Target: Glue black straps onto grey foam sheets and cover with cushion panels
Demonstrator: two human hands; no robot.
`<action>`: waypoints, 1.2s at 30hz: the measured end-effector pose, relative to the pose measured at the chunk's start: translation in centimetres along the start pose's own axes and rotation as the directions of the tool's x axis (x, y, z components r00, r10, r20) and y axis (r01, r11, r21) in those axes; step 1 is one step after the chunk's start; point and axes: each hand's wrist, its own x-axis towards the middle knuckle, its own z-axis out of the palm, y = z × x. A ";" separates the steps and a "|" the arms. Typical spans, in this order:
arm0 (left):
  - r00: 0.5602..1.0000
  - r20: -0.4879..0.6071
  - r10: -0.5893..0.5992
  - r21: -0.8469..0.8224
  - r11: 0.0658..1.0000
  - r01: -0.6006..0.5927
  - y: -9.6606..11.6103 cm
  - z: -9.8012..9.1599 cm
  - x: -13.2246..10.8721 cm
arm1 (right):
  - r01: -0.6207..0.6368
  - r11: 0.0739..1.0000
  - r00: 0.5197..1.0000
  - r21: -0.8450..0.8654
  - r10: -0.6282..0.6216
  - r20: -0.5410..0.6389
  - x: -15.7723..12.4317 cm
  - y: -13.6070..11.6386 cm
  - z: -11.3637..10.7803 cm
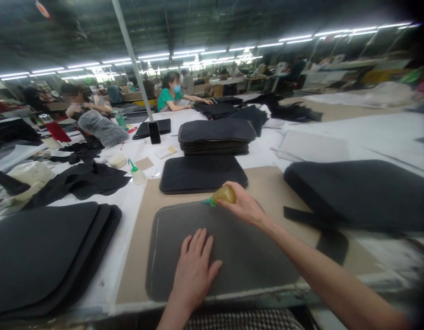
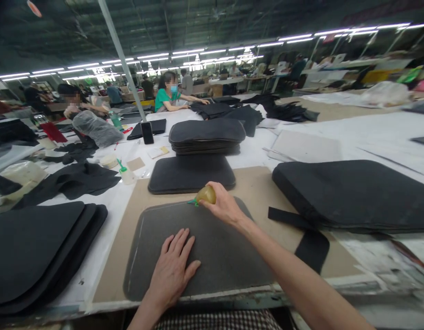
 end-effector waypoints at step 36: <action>0.991 -0.040 0.127 0.201 0.973 -0.117 -0.6 2.1 0.0 | -0.384 0.921 0.889 -0.068 0.349 -0.297 -12.3 8.4 -14.0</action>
